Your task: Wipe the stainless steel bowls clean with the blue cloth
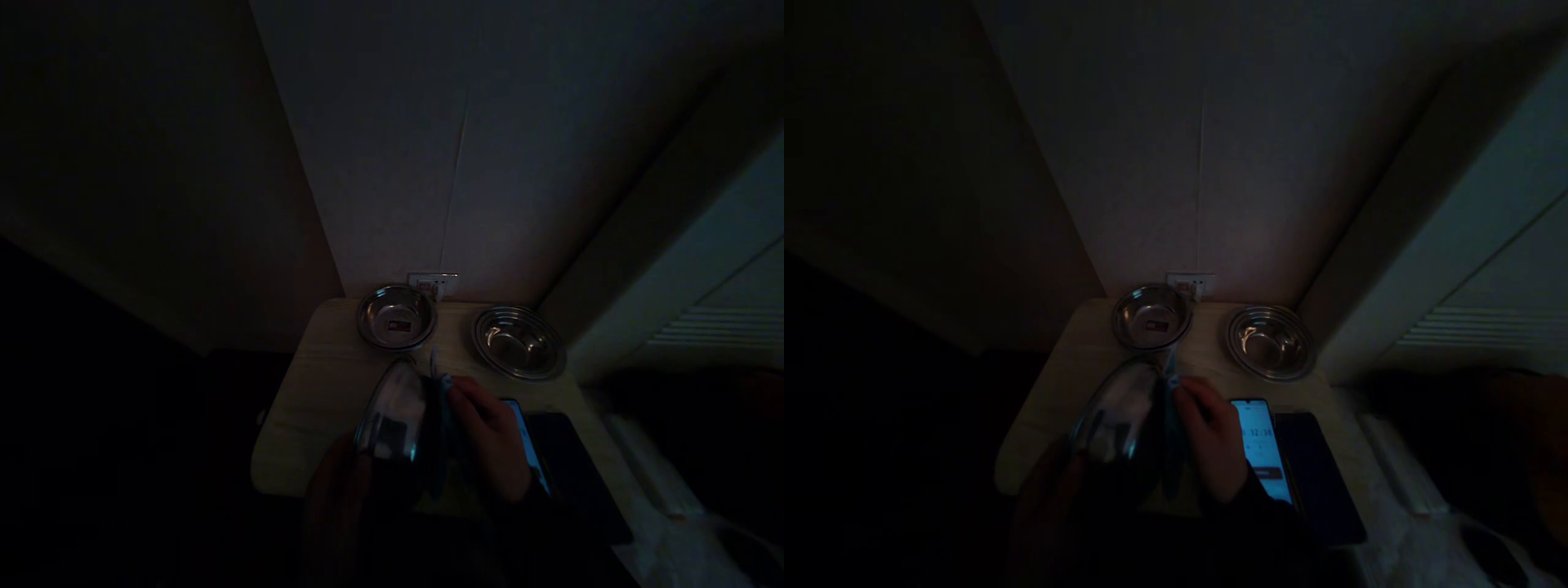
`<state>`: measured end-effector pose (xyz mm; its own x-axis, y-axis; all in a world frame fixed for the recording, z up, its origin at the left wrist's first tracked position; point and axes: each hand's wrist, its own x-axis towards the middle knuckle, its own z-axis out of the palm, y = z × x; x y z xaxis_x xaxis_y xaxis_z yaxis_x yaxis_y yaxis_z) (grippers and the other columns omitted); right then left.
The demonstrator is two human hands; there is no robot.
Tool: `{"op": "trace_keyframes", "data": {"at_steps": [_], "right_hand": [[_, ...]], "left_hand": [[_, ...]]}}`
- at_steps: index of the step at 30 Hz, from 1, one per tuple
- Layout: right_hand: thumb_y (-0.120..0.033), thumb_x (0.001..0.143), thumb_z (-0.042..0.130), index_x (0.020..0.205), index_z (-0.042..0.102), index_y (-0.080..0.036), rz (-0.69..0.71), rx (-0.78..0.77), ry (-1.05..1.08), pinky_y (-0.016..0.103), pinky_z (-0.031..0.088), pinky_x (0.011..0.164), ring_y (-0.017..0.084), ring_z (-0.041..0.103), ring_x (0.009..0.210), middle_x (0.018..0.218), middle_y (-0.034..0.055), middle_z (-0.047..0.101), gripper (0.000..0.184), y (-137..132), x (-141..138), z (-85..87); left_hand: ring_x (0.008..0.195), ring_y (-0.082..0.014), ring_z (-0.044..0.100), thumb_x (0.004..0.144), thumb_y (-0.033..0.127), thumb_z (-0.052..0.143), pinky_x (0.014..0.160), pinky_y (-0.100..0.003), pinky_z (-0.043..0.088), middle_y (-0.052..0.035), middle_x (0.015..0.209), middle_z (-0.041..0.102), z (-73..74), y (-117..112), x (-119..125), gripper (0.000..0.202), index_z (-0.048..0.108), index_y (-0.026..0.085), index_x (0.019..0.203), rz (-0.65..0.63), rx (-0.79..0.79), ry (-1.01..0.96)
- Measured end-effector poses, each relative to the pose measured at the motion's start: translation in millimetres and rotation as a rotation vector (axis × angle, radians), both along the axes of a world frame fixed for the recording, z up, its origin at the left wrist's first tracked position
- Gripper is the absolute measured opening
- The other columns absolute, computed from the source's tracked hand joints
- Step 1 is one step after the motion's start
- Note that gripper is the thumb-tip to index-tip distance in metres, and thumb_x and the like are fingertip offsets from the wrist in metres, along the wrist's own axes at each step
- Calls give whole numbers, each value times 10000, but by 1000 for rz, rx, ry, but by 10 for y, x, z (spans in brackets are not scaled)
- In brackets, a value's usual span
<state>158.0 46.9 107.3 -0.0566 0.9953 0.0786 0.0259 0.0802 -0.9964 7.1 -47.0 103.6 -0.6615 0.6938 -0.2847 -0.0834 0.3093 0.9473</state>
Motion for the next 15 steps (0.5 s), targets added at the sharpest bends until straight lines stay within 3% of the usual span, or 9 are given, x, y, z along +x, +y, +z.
{"op": "trace_keyframes", "data": {"at_steps": [4, 8, 11, 15], "right_hand": [[-331, 807, 590, 885, 716, -223, 6, 133, -61, 301, 489, 779, 182, 616, 850, 896, 40, 672, 183, 21, -43, -14], [-265, 829, 572, 905, 703, -243, 32, 255, -144, 281, 488, 796, 170, 601, 907, 957, 41, 635, 152, 10, -95, -35], [-226, 850, 549, 959, 684, -229, 65, 341, -238, 271, 484, 811, 164, 587, 931, 1000, 56, 606, 174, -80, -141, -46], [-203, 861, 532, 1051, 658, -222, 95, 500, -418, 320, 490, 797, 190, 564, 939, 1027, 81, 587, 229, -255, -203, -38]], "left_hand": [[969, -269, 614, 580, 451, 687, 819, -343, 493, -85, 992, 695, 113, 95, -14, 434, 683, 178, 918, -111, 2, -150], [879, -257, 640, 587, 343, 646, 733, -333, 511, -81, 924, 698, 62, 128, -51, 412, 641, 151, 951, -145, 53, -260], [854, -243, 632, 628, 346, 578, 721, -327, 501, -68, 898, 686, -1, 156, -65, 387, 620, 151, 959, -94, 76, -163], [902, -250, 620, 701, 495, 523, 770, -340, 492, -97, 994, 673, 44, 193, -25, 436, 636, 158, 954, -83, -28, 58]]}}
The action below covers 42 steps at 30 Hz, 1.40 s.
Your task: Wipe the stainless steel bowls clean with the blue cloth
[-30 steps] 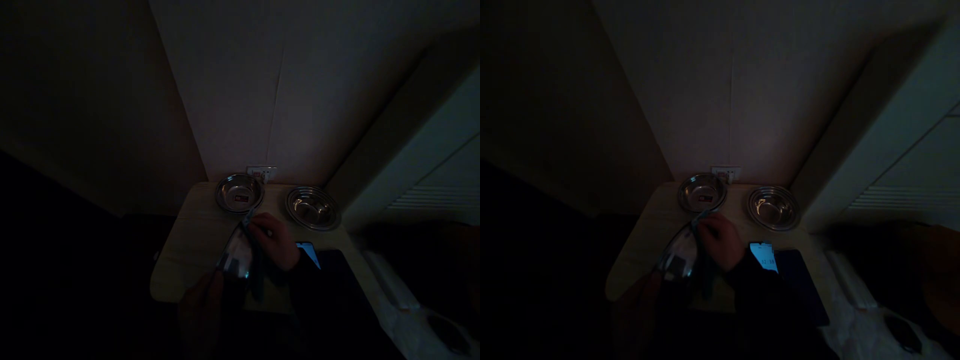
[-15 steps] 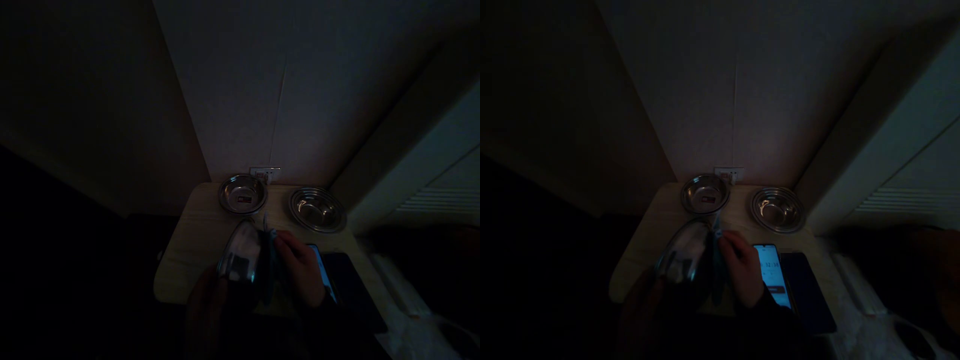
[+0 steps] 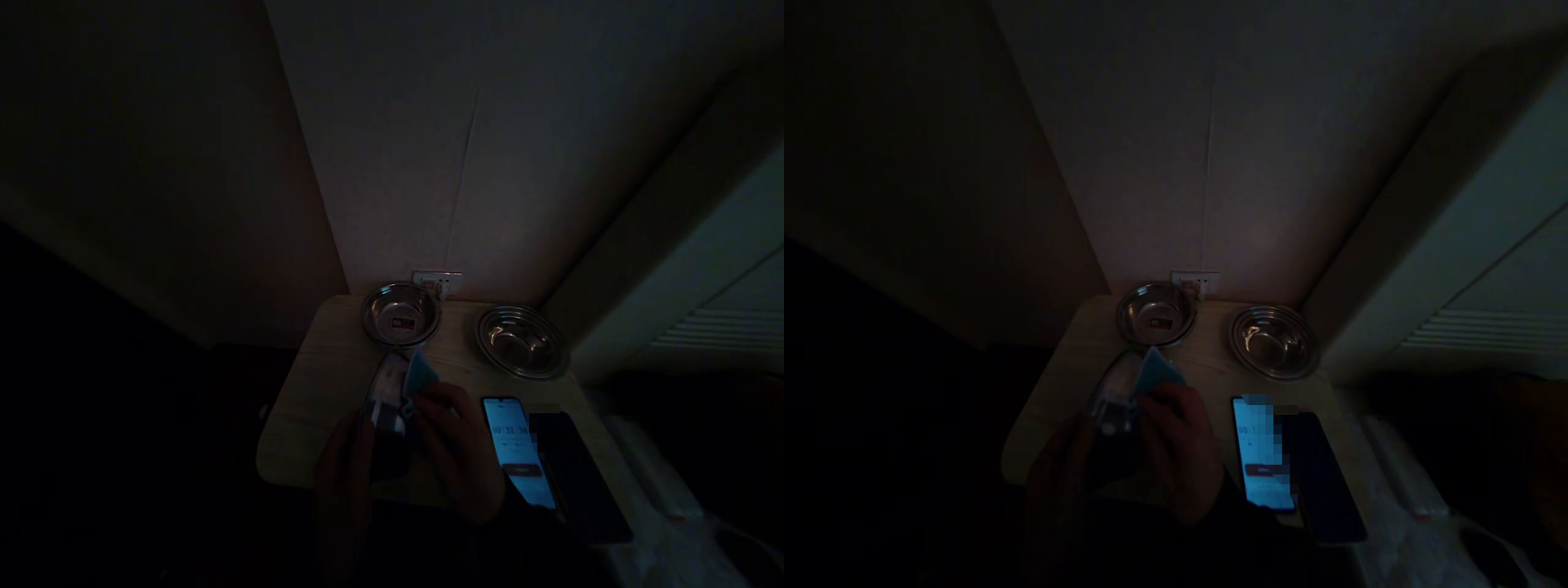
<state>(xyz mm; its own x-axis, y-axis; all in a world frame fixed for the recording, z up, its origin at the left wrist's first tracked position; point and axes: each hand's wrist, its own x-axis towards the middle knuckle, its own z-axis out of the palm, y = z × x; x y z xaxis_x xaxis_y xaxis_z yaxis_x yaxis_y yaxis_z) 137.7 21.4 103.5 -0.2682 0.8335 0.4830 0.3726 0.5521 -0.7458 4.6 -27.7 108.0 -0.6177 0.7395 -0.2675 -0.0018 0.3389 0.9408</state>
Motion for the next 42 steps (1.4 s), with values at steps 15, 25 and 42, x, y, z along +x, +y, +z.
{"op": "trace_keyframes", "data": {"at_steps": [15, 25, 42], "right_hand": [[-198, 826, 577, 882, 696, -203, -22, 47, -9, 330, 490, 702, 190, 569, 815, 849, 62, 627, 131, 108, -175, 68], [-187, 820, 574, 829, 696, -183, -8, 12, 13, 311, 496, 714, 178, 585, 799, 828, 60, 627, 122, 235, -147, 56], [-183, 826, 567, 871, 675, -194, 48, 14, 11, 305, 491, 715, 177, 572, 823, 851, 56, 622, 118, 187, -202, 47]], "left_hand": [[820, -229, 671, 707, 563, 470, 734, -283, 532, -89, 898, 724, -12, -37, 39, 491, 722, 173, 868, -39, -27, 240], [766, -219, 680, 666, 524, 522, 690, -258, 540, -74, 822, 732, -2, 10, 59, 426, 734, 178, 795, 26, 8, 229], [762, -221, 675, 705, 501, 517, 684, -268, 530, -66, 836, 731, 40, -16, 20, 380, 737, 210, 811, 20, -12, 292]]}}
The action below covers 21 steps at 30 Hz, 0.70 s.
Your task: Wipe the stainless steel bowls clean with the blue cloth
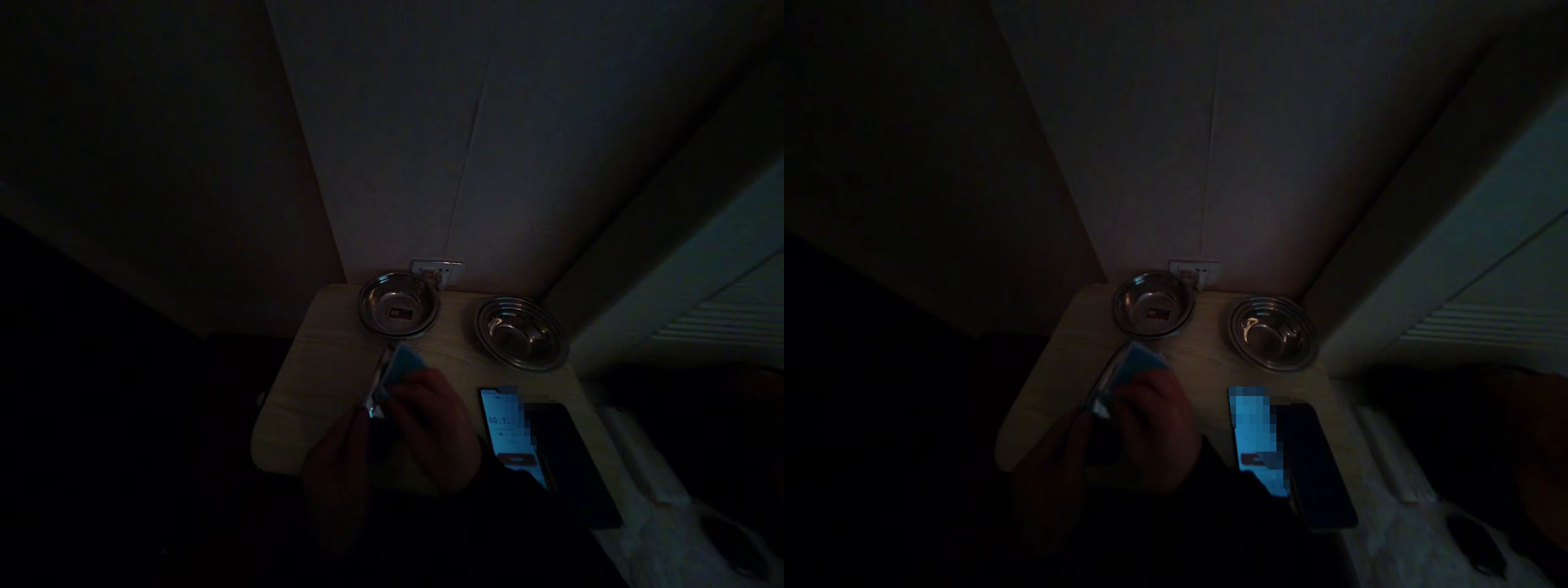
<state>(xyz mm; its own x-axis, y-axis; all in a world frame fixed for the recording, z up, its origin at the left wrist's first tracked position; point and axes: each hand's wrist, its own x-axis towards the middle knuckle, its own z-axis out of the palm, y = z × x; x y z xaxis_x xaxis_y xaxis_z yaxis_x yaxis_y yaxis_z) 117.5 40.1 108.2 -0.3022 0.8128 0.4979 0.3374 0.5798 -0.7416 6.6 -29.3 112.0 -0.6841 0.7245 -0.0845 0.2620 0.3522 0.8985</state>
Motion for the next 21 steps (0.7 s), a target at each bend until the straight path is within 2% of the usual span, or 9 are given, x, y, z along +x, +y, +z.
{"op": "trace_keyframes", "data": {"at_steps": [2, 4, 8, 12, 15, 19, 21], "right_hand": [[-181, 821, 564, 823, 671, -185, -56, -40, -9, 314, 490, 703, 178, 573, 794, 818, 56, 616, 107, 14, -22, 19], [-180, 834, 544, 853, 666, -181, -83, -30, -14, 316, 487, 694, 179, 566, 796, 827, 59, 614, 124, -15, -45, 40], [-194, 844, 543, 892, 670, -202, 37, 92, -31, 312, 481, 721, 178, 556, 838, 847, 51, 624, 136, -19, -69, 32], [-214, 823, 555, 789, 675, -168, -4, -77, -14, 305, 481, 704, 166, 588, 759, 777, 49, 628, 132, 324, 10, -16], [-265, 809, 565, 780, 677, -173, -59, -184, 71, 288, 478, 697, 161, 606, 741, 769, 37, 649, 148, 528, 144, -45], [-338, 822, 547, 836, 679, -168, -172, -311, 173, 284, 480, 663, 172, 615, 732, 767, 33, 671, 216, 480, 316, -61], [-325, 830, 546, 847, 680, -177, -166, -270, 185, 287, 483, 669, 170, 612, 736, 772, 32, 661, 200, 357, 340, -52]], "left_hand": [[768, -230, 673, 693, 514, 519, 692, -279, 529, -71, 827, 731, 31, 13, -1, 399, 736, 200, 810, 30, -7, 8], [774, -232, 671, 684, 513, 520, 704, -285, 526, -73, 834, 730, 54, 32, -5, 400, 735, 198, 805, 40, -8, 15], [786, -223, 664, 700, 509, 508, 696, -278, 518, -68, 857, 727, 38, 50, -19, 403, 729, 199, 831, 6, -3, -19], [769, -224, 652, 705, 560, 511, 672, -284, 506, -67, 826, 721, 14, 7, -67, 450, 715, 182, 843, 14, -27, -72], [747, -219, 639, 702, 563, 528, 630, -281, 487, -58, 781, 709, 55, -8, -153, 434, 699, 177, 804, 75, -62, -122], [756, -209, 629, 702, 541, 549, 631, -285, 484, -50, 800, 699, 119, 29, -242, 416, 670, 164, 830, 105, -24, -379], [732, -200, 625, 687, 534, 574, 614, -284, 487, -46, 788, 694, 118, 57, -242, 412, 659, 161, 838, 114, 9, -490]]}}
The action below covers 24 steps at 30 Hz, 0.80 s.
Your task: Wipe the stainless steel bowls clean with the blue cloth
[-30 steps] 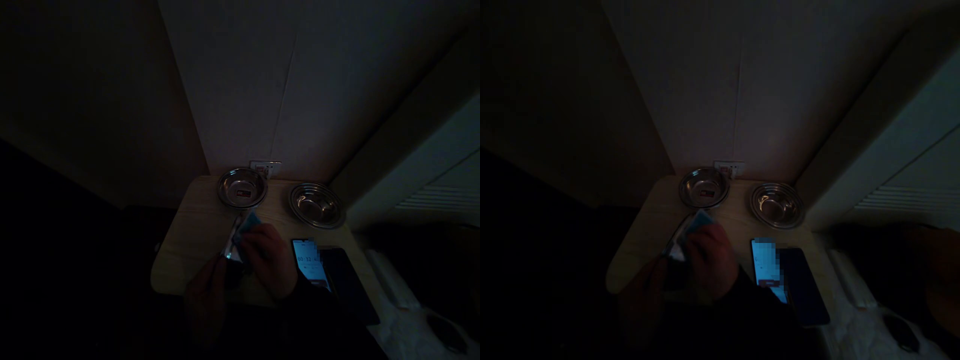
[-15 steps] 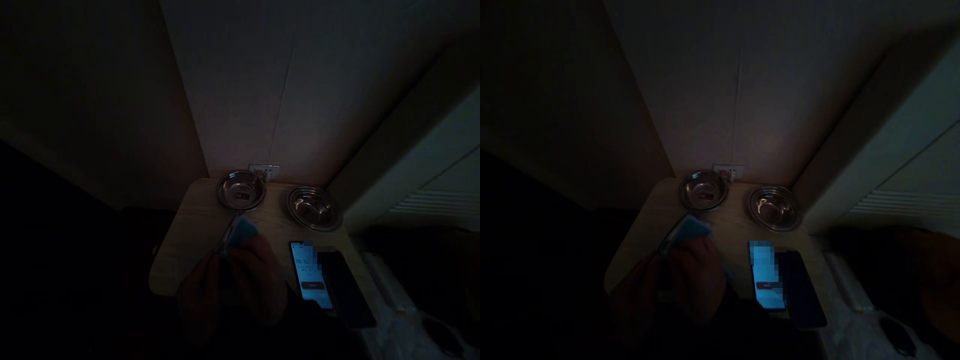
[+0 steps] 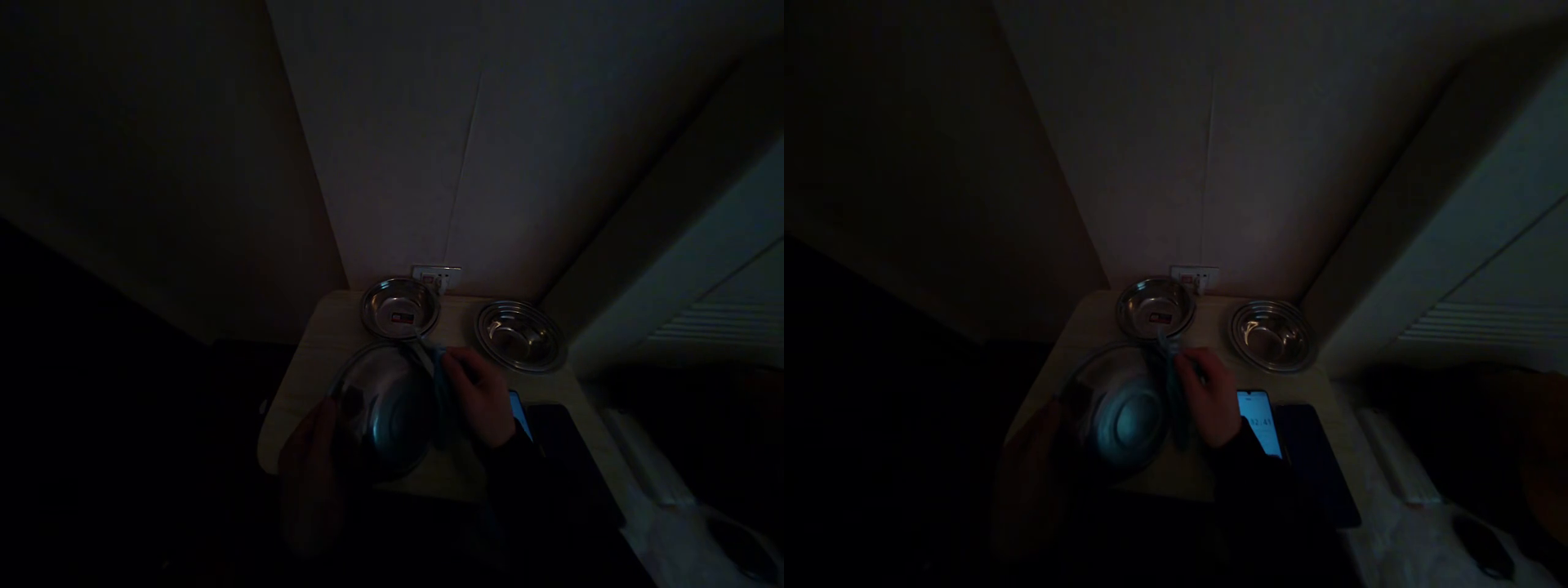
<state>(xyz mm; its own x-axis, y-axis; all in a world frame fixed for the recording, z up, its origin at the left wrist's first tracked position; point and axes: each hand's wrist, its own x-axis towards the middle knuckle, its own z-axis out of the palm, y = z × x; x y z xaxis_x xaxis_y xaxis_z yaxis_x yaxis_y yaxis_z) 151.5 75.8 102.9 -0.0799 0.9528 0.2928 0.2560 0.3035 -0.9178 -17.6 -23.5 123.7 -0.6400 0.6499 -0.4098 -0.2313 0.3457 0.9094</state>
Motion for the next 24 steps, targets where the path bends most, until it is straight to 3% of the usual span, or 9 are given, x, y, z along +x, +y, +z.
{"op": "trace_keyframes", "data": {"at_steps": [6, 9, 14, 16, 19, 24], "right_hand": [[-226, 852, 544, 962, 684, -230, 77, 322, -173, 310, 491, 683, 176, 587, 801, 857, 54, 633, 178, -503, -238, 22], [-215, 854, 537, 1018, 674, -244, 97, 432, -266, 330, 483, 676, 185, 570, 791, 838, 56, 630, 215, -552, -333, 9], [-243, 886, 481, 1003, 674, -219, 107, 307, -223, 314, 495, 683, 177, 572, 804, 848, 62, 613, 227, -462, -369, 18], [-241, 889, 481, 1001, 675, -231, 186, 355, -249, 310, 485, 649, 175, 561, 772, 808, 54, 616, 225, -508, -392, 28], [-247, 880, 504, 939, 691, -231, 197, 427, -254, 305, 480, 614, 172, 553, 728, 749, 46, 606, 196, -543, -425, 32], [-220, 883, 499, 964, 678, -211, 107, 349, -218, 292, 505, 656, 169, 580, 771, 827, 57, 624, 197, -510, -431, -7]], "left_hand": [[629, -169, 596, 716, 542, 534, 548, -267, 466, -41, 697, 666, -32, 54, 111, 405, 653, 158, 765, -1, 56, 46], [615, -167, 583, 718, 533, 527, 539, -265, 460, -38, 672, 654, 26, 43, 162, 391, 644, 160, 723, -14, 43, 63], [598, -170, 572, 700, 537, 531, 510, -263, 441, -24, 633, 635, 119, 19, 205, 379, 632, 171, 704, 48, -4, 75], [566, -160, 547, 700, 519, 533, 498, -258, 432, -14, 578, 604, 129, 23, 208, 359, 618, 175, 646, 47, -8, 102], [574, -150, 543, 697, 483, 552, 516, -250, 435, -5, 580, 601, 119, 40, 214, 323, 614, 174, 627, 44, 25, 102], [648, -181, 596, 718, 458, 531, 558, -269, 462, -37, 683, 663, 84, 55, 203, 322, 647, 158, 718, 75, 2, 70]]}}
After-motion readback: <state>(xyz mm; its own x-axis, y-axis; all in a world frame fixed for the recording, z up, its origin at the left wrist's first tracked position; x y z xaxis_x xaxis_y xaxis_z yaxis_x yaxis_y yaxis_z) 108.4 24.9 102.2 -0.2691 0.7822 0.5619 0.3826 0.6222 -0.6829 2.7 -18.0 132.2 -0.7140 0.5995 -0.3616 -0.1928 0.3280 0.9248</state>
